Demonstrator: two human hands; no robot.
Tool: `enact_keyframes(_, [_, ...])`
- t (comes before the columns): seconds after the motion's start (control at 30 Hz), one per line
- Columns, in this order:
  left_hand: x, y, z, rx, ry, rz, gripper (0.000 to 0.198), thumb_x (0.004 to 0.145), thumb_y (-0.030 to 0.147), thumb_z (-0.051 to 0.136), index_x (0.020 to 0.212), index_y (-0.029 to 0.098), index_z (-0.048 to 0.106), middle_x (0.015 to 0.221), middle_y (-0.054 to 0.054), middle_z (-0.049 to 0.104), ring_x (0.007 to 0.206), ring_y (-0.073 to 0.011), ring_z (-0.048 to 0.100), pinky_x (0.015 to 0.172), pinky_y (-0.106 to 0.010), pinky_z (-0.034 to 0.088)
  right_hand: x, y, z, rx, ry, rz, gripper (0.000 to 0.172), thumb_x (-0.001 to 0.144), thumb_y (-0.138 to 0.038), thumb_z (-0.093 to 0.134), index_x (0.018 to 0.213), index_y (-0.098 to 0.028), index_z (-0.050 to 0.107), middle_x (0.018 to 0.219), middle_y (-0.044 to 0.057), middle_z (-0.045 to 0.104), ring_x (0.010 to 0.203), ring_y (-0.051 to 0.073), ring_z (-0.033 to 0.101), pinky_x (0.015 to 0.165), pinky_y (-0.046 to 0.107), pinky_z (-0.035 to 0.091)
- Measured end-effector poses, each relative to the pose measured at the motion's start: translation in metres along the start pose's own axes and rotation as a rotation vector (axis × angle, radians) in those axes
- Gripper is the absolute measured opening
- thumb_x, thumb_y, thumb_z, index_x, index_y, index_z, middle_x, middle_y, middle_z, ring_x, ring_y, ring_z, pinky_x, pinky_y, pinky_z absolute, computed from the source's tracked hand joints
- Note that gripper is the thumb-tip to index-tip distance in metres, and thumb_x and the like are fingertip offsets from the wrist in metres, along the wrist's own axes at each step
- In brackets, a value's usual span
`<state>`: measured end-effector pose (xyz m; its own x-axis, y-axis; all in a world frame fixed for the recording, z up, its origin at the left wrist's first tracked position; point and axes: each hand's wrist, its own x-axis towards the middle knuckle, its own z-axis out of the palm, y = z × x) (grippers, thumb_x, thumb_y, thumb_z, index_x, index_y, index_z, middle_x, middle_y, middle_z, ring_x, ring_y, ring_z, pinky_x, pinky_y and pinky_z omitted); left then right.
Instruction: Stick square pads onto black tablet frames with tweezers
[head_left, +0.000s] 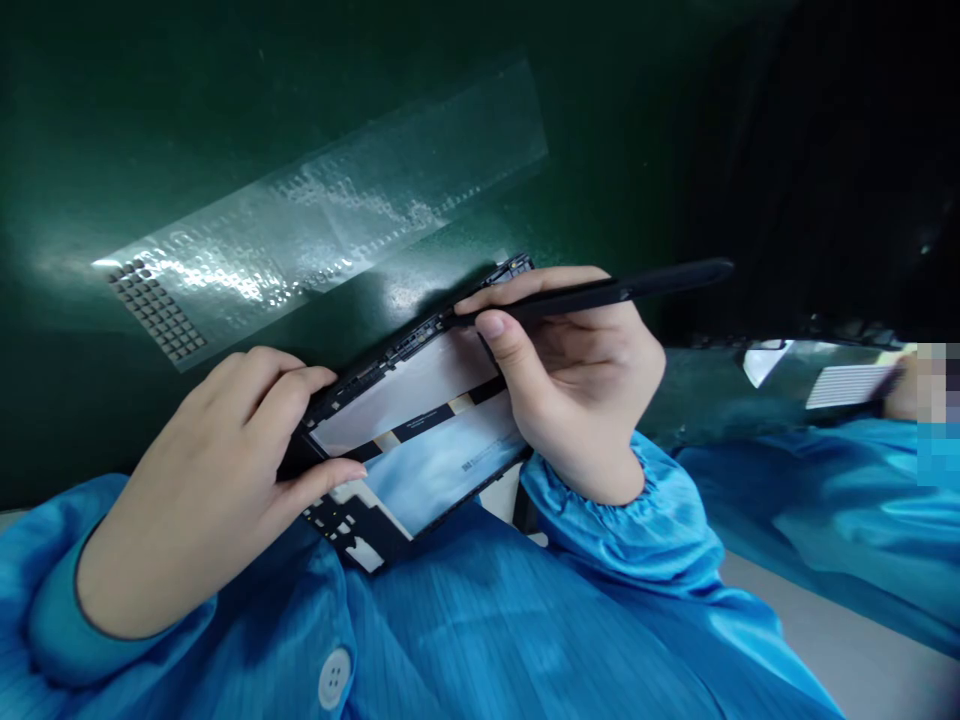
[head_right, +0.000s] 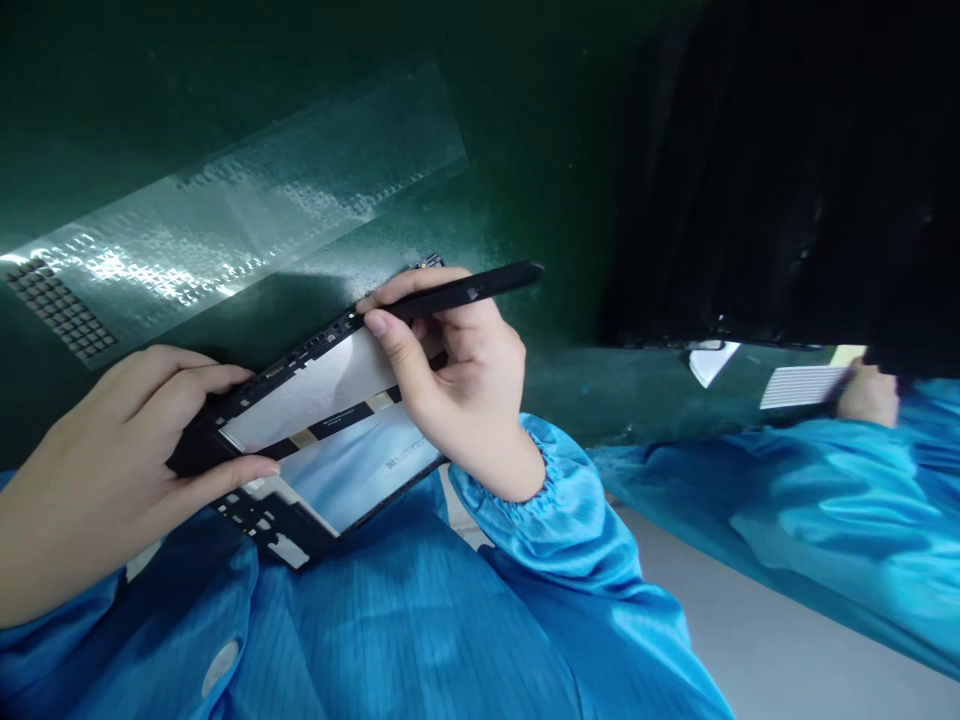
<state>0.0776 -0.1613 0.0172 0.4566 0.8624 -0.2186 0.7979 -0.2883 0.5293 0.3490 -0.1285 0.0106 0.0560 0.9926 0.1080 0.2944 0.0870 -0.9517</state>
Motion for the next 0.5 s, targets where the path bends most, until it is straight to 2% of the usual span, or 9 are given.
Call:
enact_keyframes(0.13, [0.0, 0.0, -0.001, 0.041, 0.002, 0.013, 0.071, 0.101, 0.081, 0.044, 0.145, 0.027, 0.061, 0.129, -0.012, 0.067, 0.125, -0.0378, 0.066, 0.101, -0.057, 0.066, -0.002, 0.003, 0.002, -0.075, -0.001, -0.066, 0.005, 0.103, -0.028, 0.077, 0.107, -0.03, 0.075, 0.102, 0.002, 0.081, 0.101, 0.024, 0.08, 0.098, 0.048, 0.067])
enact_keyframes(0.23, [0.0, 0.0, -0.002, 0.049, 0.003, 0.016, 0.071, 0.101, 0.081, 0.043, 0.144, 0.028, 0.061, 0.127, -0.013, 0.067, 0.124, -0.039, 0.066, 0.099, -0.059, 0.066, -0.002, 0.001, 0.003, -0.2, -0.058, -0.196, 0.017, 0.1, -0.021, 0.077, 0.114, -0.031, 0.077, 0.105, 0.003, 0.083, 0.102, 0.026, 0.08, 0.094, 0.05, 0.066])
enact_keyframes(0.27, [0.0, 0.001, -0.003, 0.05, 0.001, 0.016, 0.071, 0.101, 0.081, 0.042, 0.144, 0.028, 0.061, 0.127, -0.014, 0.067, 0.125, -0.0397, 0.065, 0.098, -0.06, 0.067, -0.003, -0.001, 0.0, -0.222, -0.036, -0.239, 0.021, 0.099, -0.019, 0.077, 0.115, -0.032, 0.079, 0.109, 0.003, 0.084, 0.105, 0.027, 0.079, 0.096, 0.051, 0.065])
enact_keyframes(0.33, [0.0, 0.003, -0.003, 0.053, 0.004, 0.016, 0.068, 0.102, 0.078, 0.043, 0.145, 0.028, 0.061, 0.128, -0.014, 0.066, 0.126, -0.0401, 0.065, 0.099, -0.061, 0.066, -0.011, -0.006, -0.012, -0.178, 0.144, -0.318, 0.026, 0.095, -0.014, 0.072, 0.111, -0.031, 0.083, 0.114, 0.004, 0.084, 0.111, 0.028, 0.077, 0.102, 0.051, 0.062])
enact_keyframes(0.4, [-0.002, 0.009, -0.002, 0.075, 0.012, 0.024, 0.063, 0.105, 0.069, 0.045, 0.148, 0.025, 0.059, 0.134, -0.015, 0.065, 0.129, -0.0398, 0.063, 0.104, -0.061, 0.064, -0.031, -0.012, -0.031, -0.089, 0.377, -0.314, 0.029, 0.09, -0.009, 0.066, 0.096, -0.028, 0.086, 0.107, 0.004, 0.083, 0.103, 0.026, 0.075, 0.094, 0.046, 0.061])
enact_keyframes(0.43, [-0.004, 0.013, 0.0, 0.091, 0.023, 0.03, 0.061, 0.106, 0.064, 0.047, 0.15, 0.022, 0.058, 0.138, -0.016, 0.064, 0.131, -0.04, 0.062, 0.107, -0.061, 0.063, -0.047, -0.015, -0.041, -0.082, 0.377, -0.256, 0.028, 0.088, -0.008, 0.064, 0.087, -0.027, 0.084, 0.098, 0.004, 0.081, 0.093, 0.024, 0.074, 0.084, 0.042, 0.061])
enact_keyframes(0.47, [-0.007, 0.019, 0.003, 0.091, 0.04, 0.031, 0.06, 0.107, 0.059, 0.049, 0.151, 0.019, 0.057, 0.142, -0.017, 0.063, 0.133, -0.0406, 0.061, 0.11, -0.063, 0.061, -0.067, -0.018, -0.049, -0.103, 0.283, -0.163, 0.024, 0.087, -0.009, 0.064, 0.081, -0.025, 0.081, 0.088, 0.003, 0.078, 0.08, 0.021, 0.071, 0.072, 0.038, 0.059])
enact_keyframes(0.5, [-0.01, 0.025, 0.006, 0.076, 0.06, 0.029, 0.058, 0.107, 0.054, 0.052, 0.15, 0.016, 0.057, 0.143, -0.018, 0.063, 0.134, -0.0412, 0.06, 0.113, -0.064, 0.059, -0.09, -0.02, -0.054, -0.155, 0.064, -0.028, 0.018, 0.088, -0.012, 0.068, 0.082, -0.025, 0.079, 0.081, 0.002, 0.076, 0.071, 0.02, 0.069, 0.063, 0.035, 0.057])
